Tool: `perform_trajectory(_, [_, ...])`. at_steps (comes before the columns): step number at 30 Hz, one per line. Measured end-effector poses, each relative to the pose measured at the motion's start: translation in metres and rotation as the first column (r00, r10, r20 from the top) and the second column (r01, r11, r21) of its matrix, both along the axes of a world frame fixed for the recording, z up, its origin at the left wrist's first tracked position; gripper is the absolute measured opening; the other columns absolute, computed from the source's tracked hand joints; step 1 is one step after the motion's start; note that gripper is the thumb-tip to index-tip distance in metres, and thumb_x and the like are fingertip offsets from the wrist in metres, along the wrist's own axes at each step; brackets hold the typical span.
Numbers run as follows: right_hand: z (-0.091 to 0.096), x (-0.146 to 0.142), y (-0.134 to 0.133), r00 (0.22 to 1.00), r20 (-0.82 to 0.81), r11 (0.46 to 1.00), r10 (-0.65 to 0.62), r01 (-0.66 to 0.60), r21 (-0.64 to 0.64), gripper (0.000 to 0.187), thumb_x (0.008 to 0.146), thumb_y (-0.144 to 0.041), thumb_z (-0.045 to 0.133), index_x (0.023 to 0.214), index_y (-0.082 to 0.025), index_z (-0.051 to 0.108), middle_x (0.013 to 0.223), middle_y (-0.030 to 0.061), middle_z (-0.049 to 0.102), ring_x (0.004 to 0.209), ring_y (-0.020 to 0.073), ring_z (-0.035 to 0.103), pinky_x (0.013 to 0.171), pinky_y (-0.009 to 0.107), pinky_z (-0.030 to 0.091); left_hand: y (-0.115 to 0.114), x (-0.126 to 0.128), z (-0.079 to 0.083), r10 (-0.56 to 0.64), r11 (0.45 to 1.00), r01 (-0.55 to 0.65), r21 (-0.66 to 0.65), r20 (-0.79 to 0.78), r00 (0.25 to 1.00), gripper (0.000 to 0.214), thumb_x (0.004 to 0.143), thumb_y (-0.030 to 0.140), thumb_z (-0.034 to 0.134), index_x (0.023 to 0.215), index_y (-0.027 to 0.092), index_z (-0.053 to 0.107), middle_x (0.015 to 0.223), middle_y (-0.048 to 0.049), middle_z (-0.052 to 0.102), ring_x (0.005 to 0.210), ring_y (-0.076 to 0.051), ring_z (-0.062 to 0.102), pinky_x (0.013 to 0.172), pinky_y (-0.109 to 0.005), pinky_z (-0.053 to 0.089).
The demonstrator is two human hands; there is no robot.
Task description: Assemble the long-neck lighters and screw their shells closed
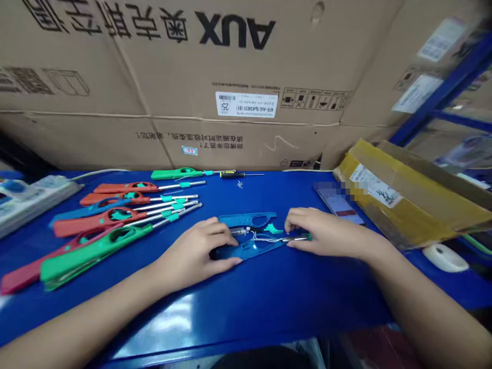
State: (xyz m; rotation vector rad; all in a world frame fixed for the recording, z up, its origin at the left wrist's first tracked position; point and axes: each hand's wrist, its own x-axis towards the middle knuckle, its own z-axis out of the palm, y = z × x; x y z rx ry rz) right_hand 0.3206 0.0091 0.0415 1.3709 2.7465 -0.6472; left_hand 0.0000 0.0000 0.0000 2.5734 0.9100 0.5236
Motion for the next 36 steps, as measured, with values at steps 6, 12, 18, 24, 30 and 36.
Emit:
perform_trajectory(6, [0.005,0.008,0.009,0.984,-0.159,0.997,0.077,-0.076,0.018,0.018,0.098,-0.036,0.06,0.092,-0.019,0.061,0.095,0.004,0.065,0.087,0.0183,0.06,0.078,0.031,0.044,-0.002,0.004,0.003,-0.059,0.998,0.059,-0.022,0.001,0.998,0.023,0.091,0.04,0.07,0.109,0.026,0.073,0.101,-0.0015,0.073,0.094,-0.021,0.066,0.097,-0.04,0.046])
perform_trajectory(12, [-0.001,0.009,0.01,0.993,-0.096,0.998,0.066,-0.066,0.003,0.012,0.093,-0.031,0.067,0.092,-0.02,0.065,0.096,0.0039,0.068,0.087,0.0196,0.062,0.077,0.031,0.045,-0.004,0.004,0.006,-0.119,0.992,0.119,-0.031,0.004,0.993,0.023,0.091,0.039,0.07,0.111,0.028,0.075,0.098,-0.0019,0.071,0.092,-0.019,0.065,0.094,-0.038,0.048])
perform_trajectory(18, [-0.003,0.007,0.012,0.98,-0.194,0.984,0.045,-0.01,0.178,0.014,0.095,-0.034,0.064,0.098,-0.021,0.068,0.098,0.0049,0.069,0.09,0.0198,0.063,0.079,0.032,0.046,0.015,-0.005,0.004,0.05,0.994,-0.057,0.094,0.078,0.996,0.024,0.099,0.035,0.059,0.115,0.024,0.073,0.106,-0.0051,0.07,0.098,-0.02,0.062,0.089,-0.035,0.05])
perform_trajectory(24, [-0.02,-0.009,0.014,0.979,-0.201,0.967,0.036,0.018,0.256,0.014,0.091,-0.034,0.071,0.088,-0.021,0.066,0.09,0.0026,0.07,0.085,0.0189,0.063,0.078,0.032,0.043,0.036,-0.016,-0.004,0.137,0.974,-0.129,0.187,-0.029,0.99,0.033,0.102,0.038,0.05,0.117,0.022,0.075,0.117,-0.0091,0.067,0.103,-0.024,0.062,0.095,-0.043,0.049])
perform_trajectory(30, [-0.033,-0.019,0.016,0.965,-0.261,0.961,0.014,0.059,0.271,0.011,0.093,-0.024,0.067,0.083,-0.02,0.065,0.084,0.0012,0.07,0.082,0.0174,0.063,0.078,0.032,0.041,0.033,-0.014,-0.002,0.172,0.965,-0.144,0.22,-0.114,0.978,0.044,0.105,0.042,0.042,0.126,0.018,0.072,0.124,-0.0134,0.063,0.108,-0.028,0.06,0.098,-0.049,0.048])
perform_trajectory(36, [-0.041,-0.023,0.019,0.929,-0.37,0.953,-0.004,0.116,0.28,0.011,0.092,-0.024,0.068,0.082,-0.02,0.066,0.083,0.0017,0.07,0.082,0.0184,0.064,0.08,0.034,0.041,0.026,-0.009,-0.001,0.205,0.956,-0.16,0.244,-0.17,0.964,0.049,0.104,0.046,0.041,0.132,0.016,0.067,0.124,-0.015,0.06,0.11,-0.031,0.058,0.097,-0.052,0.048])
